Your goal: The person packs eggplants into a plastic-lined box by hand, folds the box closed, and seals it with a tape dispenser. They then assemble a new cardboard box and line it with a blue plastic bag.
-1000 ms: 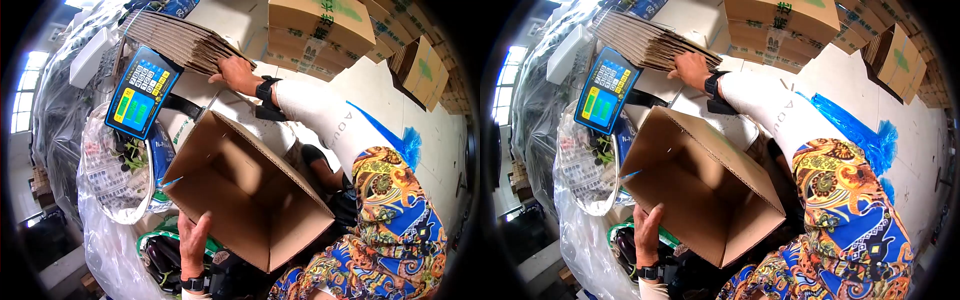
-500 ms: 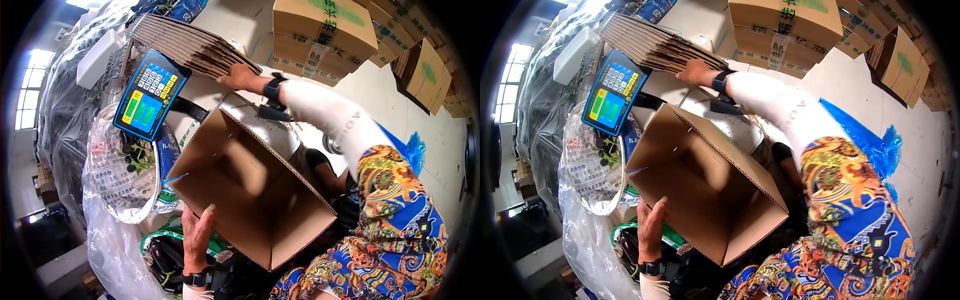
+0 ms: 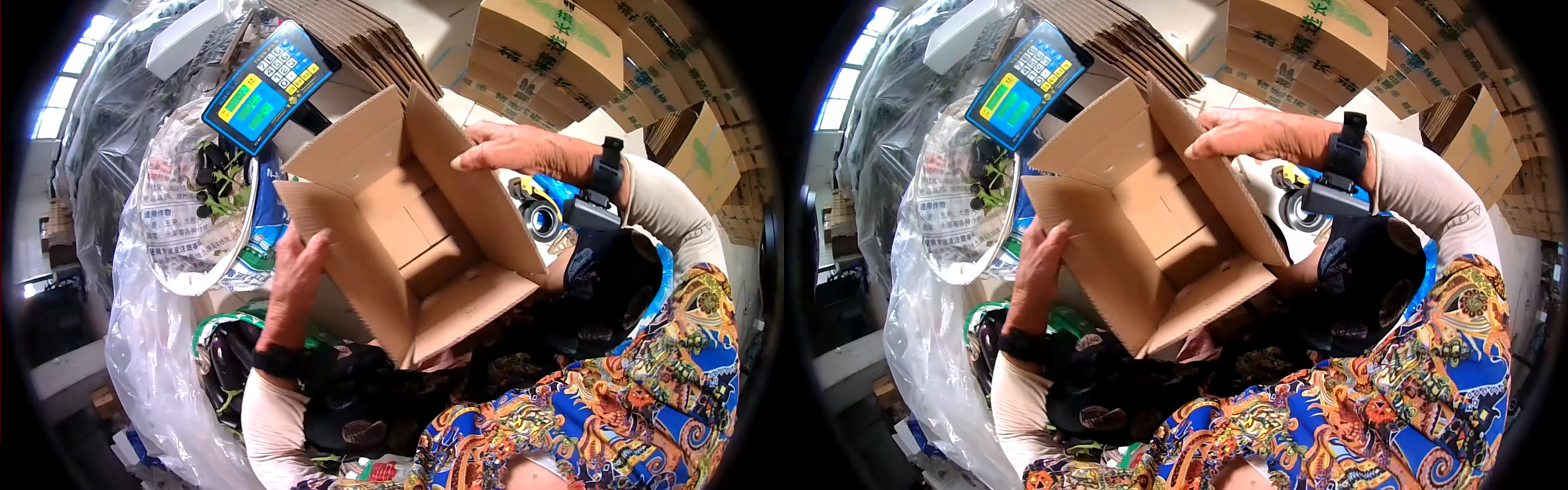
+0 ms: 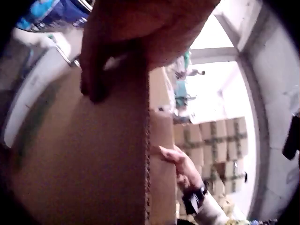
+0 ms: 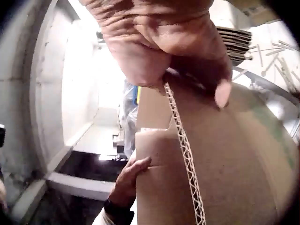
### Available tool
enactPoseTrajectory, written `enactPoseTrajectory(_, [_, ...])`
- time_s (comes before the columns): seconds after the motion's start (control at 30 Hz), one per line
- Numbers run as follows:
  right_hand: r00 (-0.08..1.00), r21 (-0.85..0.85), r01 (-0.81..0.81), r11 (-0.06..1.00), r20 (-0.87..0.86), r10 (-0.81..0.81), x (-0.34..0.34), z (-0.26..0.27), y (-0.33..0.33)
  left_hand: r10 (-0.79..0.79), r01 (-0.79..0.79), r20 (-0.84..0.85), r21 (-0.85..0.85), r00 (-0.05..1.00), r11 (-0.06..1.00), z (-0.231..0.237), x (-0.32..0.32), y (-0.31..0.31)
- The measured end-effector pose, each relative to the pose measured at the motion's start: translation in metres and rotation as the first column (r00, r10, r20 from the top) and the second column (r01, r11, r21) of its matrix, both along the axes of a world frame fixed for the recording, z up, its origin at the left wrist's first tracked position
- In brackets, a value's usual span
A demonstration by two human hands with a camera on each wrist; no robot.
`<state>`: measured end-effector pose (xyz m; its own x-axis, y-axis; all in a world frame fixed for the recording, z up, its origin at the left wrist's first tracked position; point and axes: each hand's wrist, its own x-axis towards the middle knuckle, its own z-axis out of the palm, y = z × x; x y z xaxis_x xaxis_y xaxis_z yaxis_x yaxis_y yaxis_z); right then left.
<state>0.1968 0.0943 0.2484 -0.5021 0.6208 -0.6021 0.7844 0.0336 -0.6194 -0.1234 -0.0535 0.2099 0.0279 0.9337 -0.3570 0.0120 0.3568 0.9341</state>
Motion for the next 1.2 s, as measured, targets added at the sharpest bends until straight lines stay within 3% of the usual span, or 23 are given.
enactPoseTrajectory(0.03, [0.95, 0.006, -0.056, 0.998, -0.306, 0.056, 0.019, -0.042, 0.007, -0.049, 0.059, -0.085, 0.124, 0.995, 0.991, 0.001, -0.004, -0.007])
enactPoseTrajectory(0.1, [0.811, -0.357, 0.036, 0.933, -0.535, -0.236, 0.029, -0.068, 0.011, -0.057, 0.059, -0.025, 0.118, 0.998, 0.991, -0.003, -0.014, -0.014])
enactPoseTrajectory(0.13, [0.771, -0.685, 0.161, 0.711, -0.363, -0.524, 0.031, -0.071, 0.015, 0.001, 0.001, 0.12, -0.017, 0.993, 1.0, -0.011, -0.021, -0.018])
enactPoseTrajectory(0.17, [0.742, -0.71, 0.103, 0.696, -0.411, -0.529, 0.037, -0.087, 0.016, 0.08, -0.041, 0.249, -0.158, 0.965, 0.987, -0.022, -0.029, -0.022])
enactPoseTrajectory(0.23, [0.869, -0.521, 0.17, 0.837, -0.321, -0.376, 0.041, -0.112, 0.026, 0.097, -0.07, 0.118, -0.218, 0.988, 0.974, -0.083, -0.053, -0.03])
enactPoseTrajectory(0.27, [0.914, -0.415, 0.197, 0.888, -0.25, -0.319, 0.042, -0.114, 0.024, 0.09, -0.073, 0.056, -0.253, 0.994, 0.965, -0.087, -0.051, -0.031])
enactPoseTrajectory(0.33, [0.982, -0.067, 0.141, 0.988, -0.114, -0.148, 0.044, -0.106, 0.026, 0.16, -0.204, -0.282, -0.134, 0.946, 0.97, -0.091, -0.04, -0.034])
enactPoseTrajectory(0.4, [0.997, 0.36, -0.079, 0.93, 0.051, 0.065, 0.038, -0.091, 0.031, 0.176, -0.166, -0.595, 0.072, 0.784, 0.984, -0.095, -0.037, -0.035])
enactPoseTrajectory(0.43, [0.989, 0.495, -0.065, 0.867, -0.087, 0.124, 0.029, -0.084, 0.029, 0.153, -0.089, -0.716, 0.127, 0.681, 0.988, -0.091, -0.045, -0.03])
enactPoseTrajectory(0.53, [0.965, 0.432, -0.258, 0.864, 0.155, 0.211, 0.003, -0.08, 0.031, 0.004, -0.007, -0.669, -0.002, 0.743, 1.0, -0.071, -0.025, -0.027])
enactPoseTrajectory(0.6, [0.924, 0.234, -0.289, 0.928, 0.321, 0.207, -0.017, -0.058, 0.032, -0.068, 0.127, -0.87, -0.006, 0.488, 0.992, -0.07, -0.016, -0.019])
enactPoseTrajectory(0.67, [0.879, 0.295, -0.448, 0.844, 0.317, 0.356, -0.024, -0.052, 0.022, -0.066, 0.24, -0.954, 0.006, 0.292, 0.971, -0.082, -0.011, -0.02])
enactPoseTrajectory(0.73, [0.884, 0.321, -0.463, 0.826, 0.229, 0.407, -0.023, -0.082, 0.032, -0.223, 0.211, -0.899, -0.151, 0.377, 0.966, -0.068, 0.0, -0.006])
enactPoseTrajectory(0.8, [0.918, -0.001, -0.306, 0.952, 0.265, 0.296, -0.043, -0.076, 0.033, -0.387, 0.208, -0.787, -0.326, 0.481, 0.922, -0.054, 0.002, 0.01])
enactPoseTrajectory(0.83, [0.934, -0.104, -0.228, 0.968, 0.257, 0.248, -0.049, -0.071, 0.03, -0.306, 0.133, -0.594, -0.317, 0.744, 0.939, -0.039, 0.016, 0.017])
enactPoseTrajectory(0.87, [0.97, -0.133, -0.205, 0.97, 0.107, 0.22, -0.043, -0.075, 0.03, -0.285, 0.164, -0.475, -0.281, 0.833, 0.946, -0.046, 0.017, 0.023])
enactPoseTrajectory(0.9, [0.971, -0.172, -0.194, 0.966, -0.177, 0.163, -0.028, -0.088, 0.031, -0.272, 0.198, -0.336, -0.239, 0.902, 0.951, -0.06, 0.014, 0.026])
enactPoseTrajectory(0.93, [0.896, -0.25, -0.183, 0.951, -0.44, 0.057, -0.015, -0.099, 0.034, -0.274, 0.238, -0.181, -0.2, 0.944, 0.95, -0.067, 0.016, 0.03])
enactPoseTrajectory(0.97, [0.841, -0.321, -0.164, 0.933, -0.54, -0.038, -0.007, -0.105, 0.029, -0.242, 0.197, -0.188, -0.23, 0.952, 0.953, -0.062, 0.022, 0.029])
enactPoseTrajectory(1.0, [0.944, -0.238, -0.163, 0.957, -0.319, 0.082, -0.013, -0.099, 0.033, -0.212, 0.158, -0.197, -0.26, 0.957, 0.953, -0.058, 0.025, 0.025])
enactPoseTrajectory(1.03, [0.919, -0.294, -0.121, 0.948, -0.395, -0.005, -0.007, -0.105, 0.029, -0.201, 0.14, -0.206, -0.277, 0.958, 0.951, -0.063, 0.021, 0.021])
enactPoseTrajectory(1.13, [0.714, 0.146, -0.327, 0.934, -0.609, 0.346, 0.007, -0.132, 0.025, -0.071, 0.021, -0.222, -0.219, 0.973, 0.976, -0.052, 0.038, 0.012])
enactPoseTrajectory(1.2, [0.869, -0.29, 0.03, 0.957, -0.465, -0.168, 0.03, -0.071, -0.002, -0.169, 0.116, -0.188, -0.264, 0.967, 0.958, -0.026, 0.052, 0.015])
